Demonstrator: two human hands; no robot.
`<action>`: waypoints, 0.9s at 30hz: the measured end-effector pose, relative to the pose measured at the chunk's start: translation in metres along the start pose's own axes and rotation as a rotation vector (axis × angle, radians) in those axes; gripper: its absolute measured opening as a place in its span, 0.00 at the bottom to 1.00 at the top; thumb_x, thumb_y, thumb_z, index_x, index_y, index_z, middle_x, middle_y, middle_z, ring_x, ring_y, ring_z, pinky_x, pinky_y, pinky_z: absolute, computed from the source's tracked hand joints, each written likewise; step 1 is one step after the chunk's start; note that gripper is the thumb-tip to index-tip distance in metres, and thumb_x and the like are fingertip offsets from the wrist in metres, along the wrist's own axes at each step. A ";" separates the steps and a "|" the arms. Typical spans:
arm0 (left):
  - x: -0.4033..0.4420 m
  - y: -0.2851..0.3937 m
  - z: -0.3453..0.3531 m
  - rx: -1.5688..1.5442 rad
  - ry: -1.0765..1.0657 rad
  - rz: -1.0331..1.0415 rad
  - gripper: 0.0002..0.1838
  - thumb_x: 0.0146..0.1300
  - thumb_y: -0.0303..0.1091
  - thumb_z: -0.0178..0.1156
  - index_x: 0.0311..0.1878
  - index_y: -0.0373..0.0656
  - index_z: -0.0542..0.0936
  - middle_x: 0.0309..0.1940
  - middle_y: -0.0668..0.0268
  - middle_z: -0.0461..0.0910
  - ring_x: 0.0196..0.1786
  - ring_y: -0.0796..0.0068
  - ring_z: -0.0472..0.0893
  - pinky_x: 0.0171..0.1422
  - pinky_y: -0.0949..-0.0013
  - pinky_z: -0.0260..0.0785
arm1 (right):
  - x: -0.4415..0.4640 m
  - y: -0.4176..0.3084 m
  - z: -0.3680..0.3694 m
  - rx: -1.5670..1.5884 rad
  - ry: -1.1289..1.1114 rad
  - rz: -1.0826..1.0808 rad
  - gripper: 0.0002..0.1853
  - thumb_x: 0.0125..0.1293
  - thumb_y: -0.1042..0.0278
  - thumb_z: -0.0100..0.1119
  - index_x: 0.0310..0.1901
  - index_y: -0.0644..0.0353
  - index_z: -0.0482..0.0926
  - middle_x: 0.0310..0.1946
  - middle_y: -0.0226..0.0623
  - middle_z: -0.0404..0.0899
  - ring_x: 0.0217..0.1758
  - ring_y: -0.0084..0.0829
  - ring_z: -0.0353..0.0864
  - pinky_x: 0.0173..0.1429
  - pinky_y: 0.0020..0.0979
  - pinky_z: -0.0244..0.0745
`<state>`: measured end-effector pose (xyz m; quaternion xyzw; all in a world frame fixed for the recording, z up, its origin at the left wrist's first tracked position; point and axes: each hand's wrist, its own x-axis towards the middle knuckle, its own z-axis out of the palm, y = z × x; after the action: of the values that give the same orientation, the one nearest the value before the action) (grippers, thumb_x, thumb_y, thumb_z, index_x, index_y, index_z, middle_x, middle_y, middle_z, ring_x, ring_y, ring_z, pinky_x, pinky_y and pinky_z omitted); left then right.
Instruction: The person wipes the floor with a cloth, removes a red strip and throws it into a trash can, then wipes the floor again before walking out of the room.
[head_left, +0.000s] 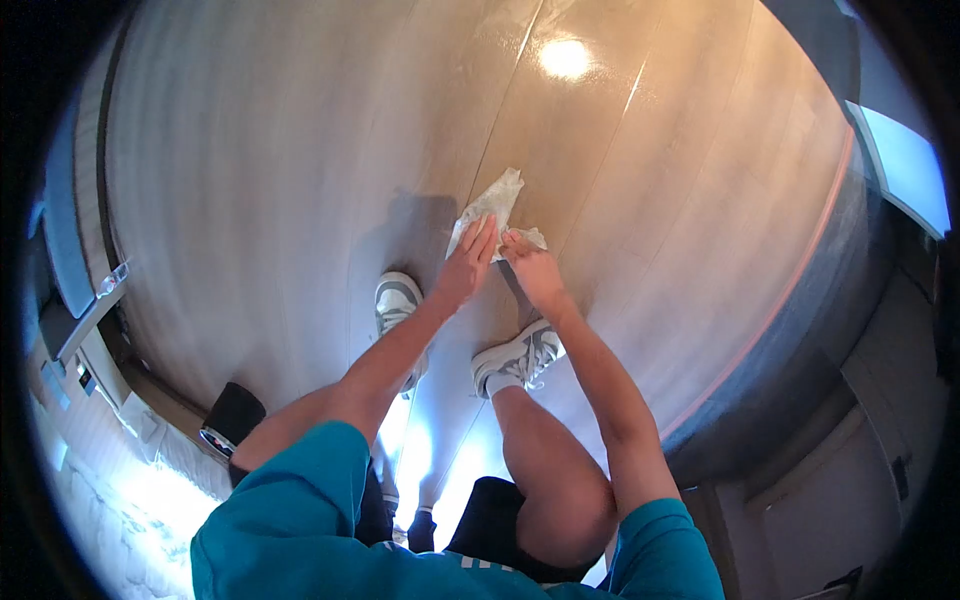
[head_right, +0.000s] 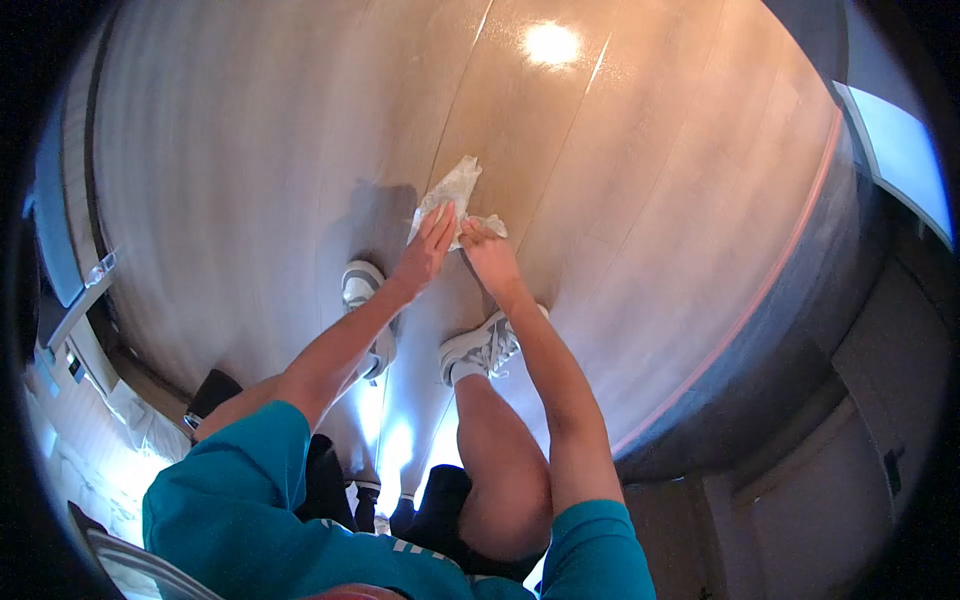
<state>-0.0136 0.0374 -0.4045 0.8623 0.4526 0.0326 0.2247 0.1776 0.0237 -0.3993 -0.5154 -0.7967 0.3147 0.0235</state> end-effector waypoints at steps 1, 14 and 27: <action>0.001 -0.005 -0.009 -0.060 -0.060 0.044 0.31 0.64 0.31 0.55 0.70 0.29 0.65 0.76 0.49 0.58 0.76 0.49 0.61 0.78 0.52 0.58 | 0.006 -0.008 -0.014 0.033 -0.052 0.118 0.18 0.65 0.76 0.52 0.56 0.61 0.77 0.57 0.46 0.81 0.59 0.43 0.82 0.53 0.42 0.83; -0.019 0.071 -0.274 -0.426 -0.282 -0.111 0.28 0.74 0.33 0.54 0.71 0.28 0.63 0.72 0.43 0.63 0.73 0.49 0.66 0.77 0.58 0.60 | -0.045 -0.172 -0.231 0.174 0.033 0.334 0.10 0.63 0.76 0.56 0.45 0.57 0.78 0.34 0.52 0.83 0.38 0.56 0.84 0.42 0.51 0.79; -0.082 0.070 -0.379 -0.560 -0.065 -0.286 0.22 0.75 0.36 0.52 0.67 0.36 0.71 0.54 0.36 0.77 0.57 0.41 0.78 0.61 0.52 0.72 | -0.056 -0.283 -0.290 0.337 0.168 0.470 0.09 0.68 0.72 0.55 0.47 0.58 0.80 0.37 0.56 0.83 0.40 0.57 0.83 0.46 0.52 0.78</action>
<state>-0.1069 0.0736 -0.0238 0.6952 0.5353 0.0965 0.4699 0.0806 0.0387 -0.0024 -0.6987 -0.5875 0.3956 0.1008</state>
